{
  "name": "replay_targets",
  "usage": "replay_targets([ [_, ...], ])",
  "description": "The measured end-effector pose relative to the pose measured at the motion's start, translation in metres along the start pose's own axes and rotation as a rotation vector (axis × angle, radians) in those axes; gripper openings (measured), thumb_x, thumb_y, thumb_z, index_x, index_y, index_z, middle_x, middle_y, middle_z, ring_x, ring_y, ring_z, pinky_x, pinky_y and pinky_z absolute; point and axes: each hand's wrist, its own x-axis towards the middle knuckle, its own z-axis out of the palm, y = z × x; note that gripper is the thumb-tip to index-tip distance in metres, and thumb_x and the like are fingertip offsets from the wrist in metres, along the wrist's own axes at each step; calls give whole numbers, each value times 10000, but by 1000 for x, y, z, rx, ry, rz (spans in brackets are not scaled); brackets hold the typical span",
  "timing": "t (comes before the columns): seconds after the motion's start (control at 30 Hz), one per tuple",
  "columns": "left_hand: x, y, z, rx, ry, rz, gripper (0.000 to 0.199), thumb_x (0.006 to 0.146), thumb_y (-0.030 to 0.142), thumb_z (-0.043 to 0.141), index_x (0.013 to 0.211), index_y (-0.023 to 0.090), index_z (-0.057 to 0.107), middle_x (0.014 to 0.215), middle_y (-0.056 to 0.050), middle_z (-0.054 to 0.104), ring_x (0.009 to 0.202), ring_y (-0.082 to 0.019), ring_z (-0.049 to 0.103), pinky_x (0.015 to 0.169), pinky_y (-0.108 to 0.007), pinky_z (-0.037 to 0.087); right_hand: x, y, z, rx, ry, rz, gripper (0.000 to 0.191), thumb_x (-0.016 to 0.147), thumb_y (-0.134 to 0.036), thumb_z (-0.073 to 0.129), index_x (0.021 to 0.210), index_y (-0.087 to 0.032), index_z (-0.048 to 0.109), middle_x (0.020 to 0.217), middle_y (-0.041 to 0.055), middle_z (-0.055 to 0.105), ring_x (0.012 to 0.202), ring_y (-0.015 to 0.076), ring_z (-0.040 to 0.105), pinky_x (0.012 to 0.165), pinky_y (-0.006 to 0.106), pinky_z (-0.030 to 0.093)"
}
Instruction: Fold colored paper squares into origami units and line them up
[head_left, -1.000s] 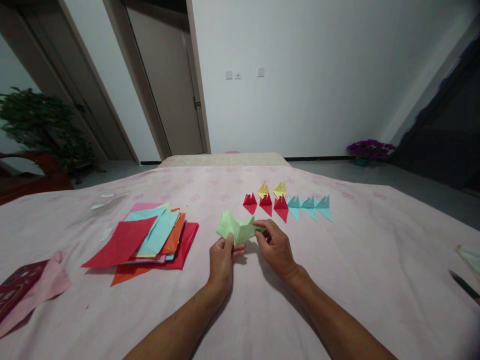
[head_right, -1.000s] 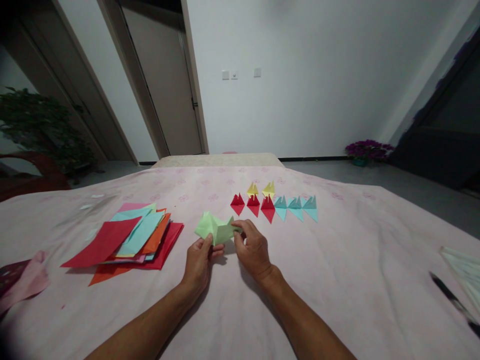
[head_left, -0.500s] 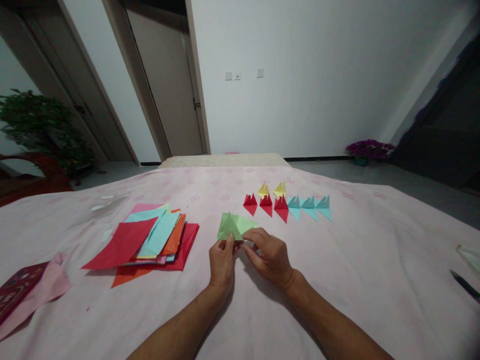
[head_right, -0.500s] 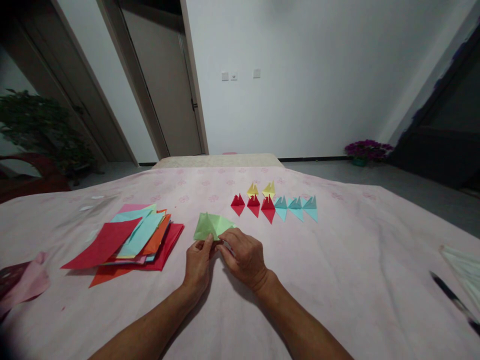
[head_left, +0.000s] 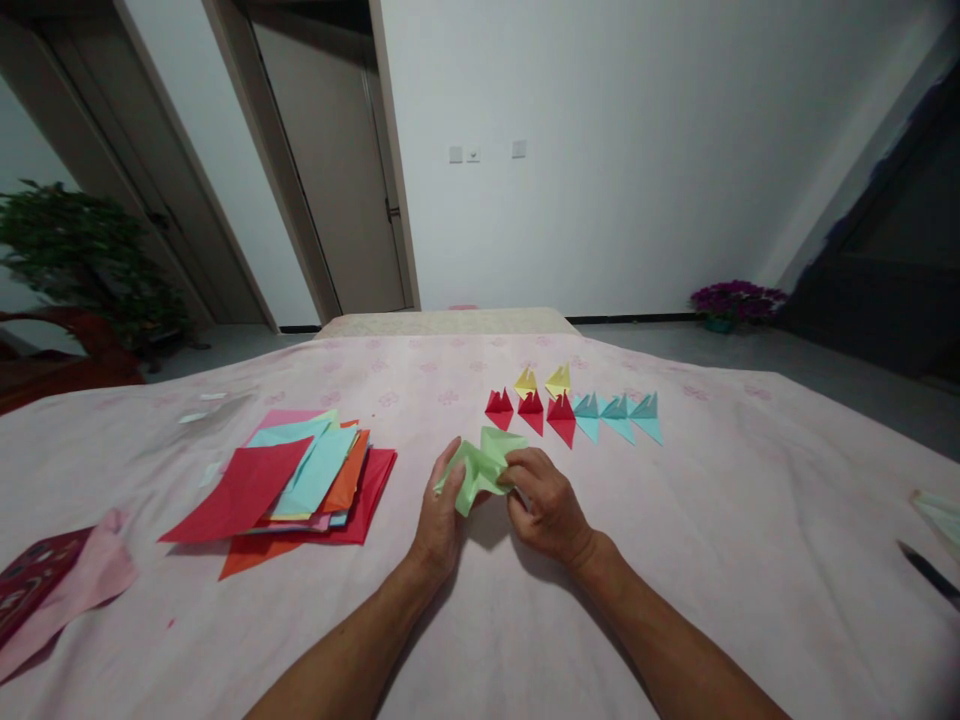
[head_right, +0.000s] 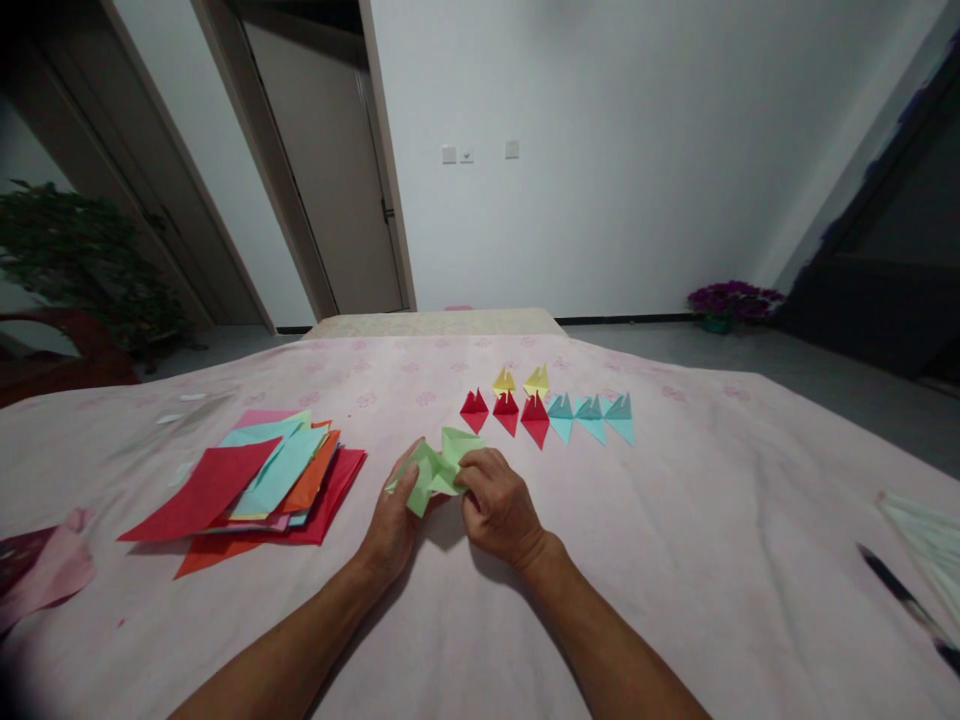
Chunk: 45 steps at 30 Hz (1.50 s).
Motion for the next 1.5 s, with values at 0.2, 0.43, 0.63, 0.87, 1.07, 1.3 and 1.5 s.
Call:
replay_targets([
  [0.2,7,-4,-1,-96,236,-73,381,866,368,641,1115,83,682,1043,-150,744,1029,-281,688,883,-390,552,-4,7,0,24,58,44,401,572,54,456,847,-220,557,1066,86,571,1044,255,557,888,429,505],
  [0.43,11,-1,0,-185,295,-96,291,915,271,557,1114,102,684,1074,-132,745,1010,-249,707,875,-346,568,-6,12,-1,18,114,65,398,597,63,444,853,-219,559,1151,97,570,1110,258,556,945,450,489],
  [0.63,10,-3,-1,-159,240,-80,333,886,321,591,1095,85,696,1027,-145,753,1017,-272,702,878,-364,559,-7,13,0,7,123,68,393,605,54,455,862,-219,569,1181,102,567,1133,260,557,947,447,493],
  [0.87,7,-3,1,-70,180,-39,425,803,416,691,1095,107,691,1040,-128,747,994,-280,692,852,-376,542,-7,10,1,18,114,67,348,649,40,483,860,-221,578,1181,101,578,1120,253,575,945,440,508],
  [1.07,4,0,0,91,121,81,493,837,482,659,1205,156,623,1128,-106,692,1005,-230,655,843,-327,513,-5,9,0,39,146,91,330,667,34,481,846,-224,583,1150,99,595,1108,252,585,941,441,508],
  [1.3,3,4,-5,345,236,208,434,799,483,701,1077,186,552,888,-5,585,708,-115,575,639,-215,465,-5,11,2,52,166,121,310,692,33,494,851,-219,579,1124,98,594,1090,244,582,934,432,501],
  [1.5,2,3,-3,332,227,168,468,740,493,742,1011,201,499,735,50,537,567,-86,516,516,-183,412,-4,7,2,41,139,63,312,677,27,506,848,-223,578,1064,84,593,1046,239,586,895,411,513],
])
